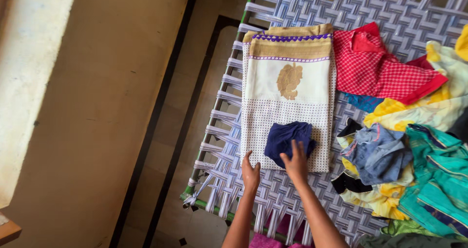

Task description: The person picks up a garment from a pile on a bed, spreads it out, and folds it by hand before placing the folded item onto a shelf inside a closet.

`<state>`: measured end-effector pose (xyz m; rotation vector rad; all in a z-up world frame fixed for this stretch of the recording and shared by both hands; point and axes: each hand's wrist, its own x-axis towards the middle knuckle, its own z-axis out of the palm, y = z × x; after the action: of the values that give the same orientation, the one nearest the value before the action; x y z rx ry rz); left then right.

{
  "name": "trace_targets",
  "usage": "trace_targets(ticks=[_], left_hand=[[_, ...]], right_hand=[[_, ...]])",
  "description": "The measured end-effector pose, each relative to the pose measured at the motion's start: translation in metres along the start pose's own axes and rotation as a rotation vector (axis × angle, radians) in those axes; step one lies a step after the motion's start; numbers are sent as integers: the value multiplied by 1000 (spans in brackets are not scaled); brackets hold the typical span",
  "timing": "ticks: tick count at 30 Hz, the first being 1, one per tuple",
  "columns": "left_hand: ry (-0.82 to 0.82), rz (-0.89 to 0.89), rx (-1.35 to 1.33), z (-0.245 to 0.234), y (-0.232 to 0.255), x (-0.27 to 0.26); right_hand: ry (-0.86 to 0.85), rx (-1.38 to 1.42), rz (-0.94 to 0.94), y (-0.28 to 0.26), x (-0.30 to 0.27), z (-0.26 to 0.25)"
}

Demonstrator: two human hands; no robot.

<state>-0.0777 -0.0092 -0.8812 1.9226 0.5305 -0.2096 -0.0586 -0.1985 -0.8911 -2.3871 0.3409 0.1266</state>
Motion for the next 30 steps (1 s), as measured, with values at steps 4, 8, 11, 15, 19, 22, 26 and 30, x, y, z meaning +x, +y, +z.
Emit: trace_targets(ticks=[4,8,11,15,19,22,26,30], left_hand=[[173,124,391,-6,-14,30],[60,-197,440,-8,-1,48],[90,-140,457,-9,-11,52],[-47,-109,238,-15,-46,67],[-87,-200,160,-57,-68,53],[-221,-380,73,-98,-73,35],[-252,-543,28,-131,-68,57],[34,176,345,-103,-33,148]], right_hand=[[137,-219,333,50,27,-21],[241,-272,303,84,51,-53],[103,-274,411,88,58,-47],[18,-407,395,97,46,-34],[-171,-252,420,117,12,-21],[-507,-204,516,116,-30,-20],[-808,-12,760,113,3,-49],[72,687,498,121,105,-76]])
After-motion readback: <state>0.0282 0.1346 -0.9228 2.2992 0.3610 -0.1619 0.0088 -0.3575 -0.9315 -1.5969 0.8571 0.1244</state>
